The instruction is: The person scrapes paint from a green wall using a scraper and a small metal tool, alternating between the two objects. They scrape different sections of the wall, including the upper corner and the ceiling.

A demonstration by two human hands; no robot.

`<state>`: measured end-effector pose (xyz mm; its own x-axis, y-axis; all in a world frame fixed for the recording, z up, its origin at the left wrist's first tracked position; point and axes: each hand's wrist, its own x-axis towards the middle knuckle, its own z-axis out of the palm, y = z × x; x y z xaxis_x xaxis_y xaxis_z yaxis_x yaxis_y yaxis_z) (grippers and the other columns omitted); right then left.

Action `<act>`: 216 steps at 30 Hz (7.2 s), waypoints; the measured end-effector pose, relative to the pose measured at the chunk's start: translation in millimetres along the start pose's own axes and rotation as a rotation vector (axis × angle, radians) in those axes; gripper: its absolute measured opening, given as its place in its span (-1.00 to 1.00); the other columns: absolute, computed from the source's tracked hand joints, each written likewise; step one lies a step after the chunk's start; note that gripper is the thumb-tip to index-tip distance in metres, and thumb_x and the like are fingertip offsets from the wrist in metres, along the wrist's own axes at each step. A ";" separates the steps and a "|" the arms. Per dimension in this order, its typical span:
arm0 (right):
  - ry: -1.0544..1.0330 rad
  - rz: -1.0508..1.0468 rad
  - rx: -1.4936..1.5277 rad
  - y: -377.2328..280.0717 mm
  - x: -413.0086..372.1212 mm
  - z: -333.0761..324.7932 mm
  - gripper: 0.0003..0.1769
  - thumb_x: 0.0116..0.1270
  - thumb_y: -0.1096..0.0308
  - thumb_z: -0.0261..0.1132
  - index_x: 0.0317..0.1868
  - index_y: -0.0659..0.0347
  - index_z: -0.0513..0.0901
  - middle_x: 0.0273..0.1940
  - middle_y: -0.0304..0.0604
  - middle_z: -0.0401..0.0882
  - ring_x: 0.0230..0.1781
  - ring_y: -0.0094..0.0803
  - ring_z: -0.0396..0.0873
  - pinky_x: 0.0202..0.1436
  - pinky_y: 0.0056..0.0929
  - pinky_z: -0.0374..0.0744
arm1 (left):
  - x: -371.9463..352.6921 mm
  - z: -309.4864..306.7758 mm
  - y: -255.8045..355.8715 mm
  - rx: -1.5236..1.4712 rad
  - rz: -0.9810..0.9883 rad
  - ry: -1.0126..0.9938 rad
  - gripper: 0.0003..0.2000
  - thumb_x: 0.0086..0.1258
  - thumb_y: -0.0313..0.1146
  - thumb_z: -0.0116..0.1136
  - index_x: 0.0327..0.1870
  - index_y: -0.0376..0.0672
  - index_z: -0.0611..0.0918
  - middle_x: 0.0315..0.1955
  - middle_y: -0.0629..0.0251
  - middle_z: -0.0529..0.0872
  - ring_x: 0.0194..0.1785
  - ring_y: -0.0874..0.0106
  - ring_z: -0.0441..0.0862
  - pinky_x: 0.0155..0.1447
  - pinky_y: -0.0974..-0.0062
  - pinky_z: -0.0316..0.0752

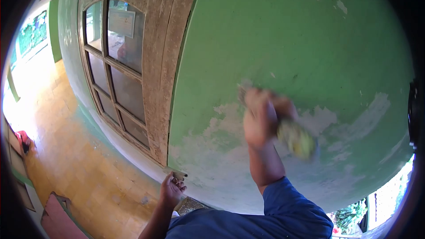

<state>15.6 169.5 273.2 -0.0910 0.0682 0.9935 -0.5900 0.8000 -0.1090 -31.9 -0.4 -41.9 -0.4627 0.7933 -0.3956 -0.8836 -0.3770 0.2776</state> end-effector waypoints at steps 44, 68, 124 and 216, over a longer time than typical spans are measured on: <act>-0.150 -0.018 0.349 -3.2 19.7 0.3 -0.74 0.31 0.41 0.07 -0.52 0.11 0.21 -0.71 -0.35 0.11 -0.72 -0.59 -0.01 -0.58 -0.46 0.03 | 1.5 -4.0 7.4 0.000 -0.032 0.066 -0.82 0.33 -0.13 -0.03 -0.42 0.03 0.46 -0.62 0.45 0.45 -0.48 0.49 0.37 -0.23 0.40 0.25; -0.188 -0.078 0.462 -27.2 23.2 -4.2 -0.72 0.33 0.40 0.04 -0.54 0.10 0.19 -0.74 -0.39 0.06 -0.73 -0.62 -0.02 -0.56 -0.49 0.06 | -1.8 -1.2 8.8 -0.024 0.028 0.112 -0.83 0.32 -0.12 -0.01 -0.41 0.05 0.43 -0.62 0.49 0.41 -0.49 0.50 0.34 -0.26 0.41 0.24; -0.083 0.006 0.244 -1.5 -4.1 -7.7 -0.71 0.35 0.34 0.06 -0.53 0.09 0.20 -0.71 -0.39 0.09 -0.72 -0.61 0.00 -0.61 -0.52 0.05 | -5.4 -7.5 0.9 0.030 -0.049 0.117 -0.81 0.32 -0.12 -0.01 -0.39 0.00 0.45 -0.59 0.43 0.46 -0.47 0.48 0.37 -0.22 0.41 0.26; -0.089 0.004 0.248 -7.9 -1.6 -13.0 -0.72 0.32 0.30 0.10 -0.50 0.07 0.21 -0.69 -0.36 0.14 -0.67 -0.55 0.05 -0.56 -0.43 0.11 | -6.9 0.5 -13.5 0.039 -0.063 0.017 -0.77 0.34 -0.10 -0.03 -0.42 -0.03 0.48 -0.61 0.44 0.47 -0.49 0.49 0.38 -0.24 0.44 0.26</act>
<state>30.9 170.8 272.9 -0.1572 0.0099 0.9875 -0.7674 0.6281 -0.1285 -16.8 -0.5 -42.6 -0.4074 0.8064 -0.4286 -0.9079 -0.3069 0.2855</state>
